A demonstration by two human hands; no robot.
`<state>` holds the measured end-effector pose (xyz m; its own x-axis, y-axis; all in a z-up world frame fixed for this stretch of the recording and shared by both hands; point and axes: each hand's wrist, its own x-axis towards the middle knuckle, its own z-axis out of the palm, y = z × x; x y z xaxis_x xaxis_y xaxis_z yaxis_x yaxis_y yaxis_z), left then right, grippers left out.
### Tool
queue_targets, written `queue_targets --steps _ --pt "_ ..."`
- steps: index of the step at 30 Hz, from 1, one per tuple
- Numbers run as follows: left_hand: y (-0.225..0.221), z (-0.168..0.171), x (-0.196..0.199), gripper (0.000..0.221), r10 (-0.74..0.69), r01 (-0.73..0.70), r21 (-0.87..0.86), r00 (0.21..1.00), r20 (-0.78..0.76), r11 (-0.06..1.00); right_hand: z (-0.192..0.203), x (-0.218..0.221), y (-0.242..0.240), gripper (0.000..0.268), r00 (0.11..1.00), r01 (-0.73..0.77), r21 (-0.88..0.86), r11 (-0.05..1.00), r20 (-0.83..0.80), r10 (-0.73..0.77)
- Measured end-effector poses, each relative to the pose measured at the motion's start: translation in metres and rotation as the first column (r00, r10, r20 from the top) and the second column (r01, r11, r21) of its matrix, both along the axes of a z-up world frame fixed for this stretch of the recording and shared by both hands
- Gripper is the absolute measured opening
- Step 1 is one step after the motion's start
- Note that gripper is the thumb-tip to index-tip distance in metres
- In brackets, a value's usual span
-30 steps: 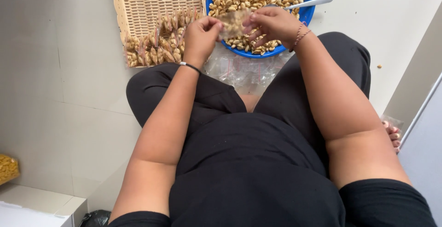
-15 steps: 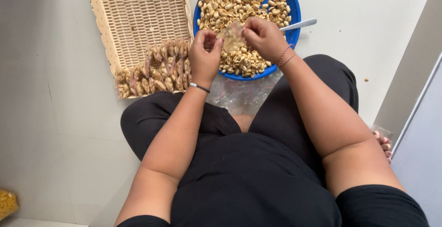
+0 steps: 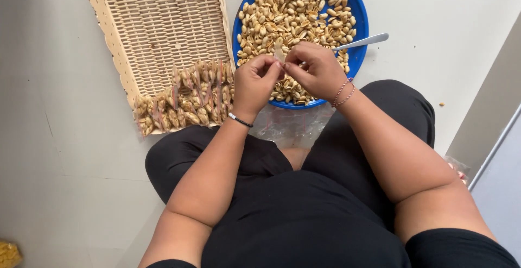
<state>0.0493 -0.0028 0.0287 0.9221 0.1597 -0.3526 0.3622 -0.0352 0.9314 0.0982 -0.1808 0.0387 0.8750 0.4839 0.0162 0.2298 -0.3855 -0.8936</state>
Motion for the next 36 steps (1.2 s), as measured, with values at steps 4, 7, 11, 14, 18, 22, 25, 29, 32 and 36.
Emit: queue_targets --steps 4,7,11,14,18,22,25,29,32,36 --pt "0.011 0.014 0.004 0.007 -0.124 0.136 0.288 0.990 -0.060 0.948 -0.003 -0.004 -0.001 0.008 0.994 0.060 -0.162 0.985 0.105 -0.044" --pt "0.013 0.014 0.005 0.014 -0.198 0.246 0.414 0.968 -0.157 0.876 0.013 -0.009 0.003 0.017 0.990 0.107 -0.387 0.916 0.124 -0.064" --pt "0.017 0.012 0.000 0.010 -0.165 0.197 0.311 0.978 -0.127 0.930 0.032 -0.011 0.007 0.013 0.874 0.032 -0.458 0.888 0.444 0.197" --pt "0.018 0.017 0.003 0.006 -0.209 0.138 0.361 0.964 0.163 0.922 0.034 -0.012 0.006 0.015 0.861 0.035 -0.441 0.897 0.469 0.197" --pt "0.021 0.031 -0.003 0.083 -0.536 0.259 0.724 0.825 0.178 0.640 0.053 -0.011 0.008 0.022 0.914 0.032 -0.404 0.914 0.382 0.137" --pt "0.013 0.014 -0.008 0.070 -0.514 0.185 0.763 0.830 0.216 0.619 0.052 -0.013 0.009 0.021 0.903 0.050 -0.438 0.898 0.404 0.147" --pt "0.011 0.010 -0.007 0.054 -0.461 0.097 0.773 0.846 0.268 0.627 0.053 -0.014 0.010 0.021 0.916 0.044 -0.394 0.918 0.382 0.119" --pt "0.005 -0.004 -0.009 0.066 -0.464 0.103 0.788 0.850 0.247 0.608 0.049 -0.013 0.012 0.022 0.956 -0.007 -0.254 0.967 0.281 0.080" --pt "0.004 -0.007 -0.009 0.065 -0.443 0.098 0.779 0.863 0.244 0.619 0.047 -0.013 0.014 0.025 0.967 -0.030 -0.221 0.975 0.241 0.084" --pt "0.006 0.000 -0.006 0.052 -0.393 0.061 0.751 0.879 0.272 0.657 0.053 -0.011 0.014 0.017 0.965 -0.069 -0.230 0.971 0.231 0.123"
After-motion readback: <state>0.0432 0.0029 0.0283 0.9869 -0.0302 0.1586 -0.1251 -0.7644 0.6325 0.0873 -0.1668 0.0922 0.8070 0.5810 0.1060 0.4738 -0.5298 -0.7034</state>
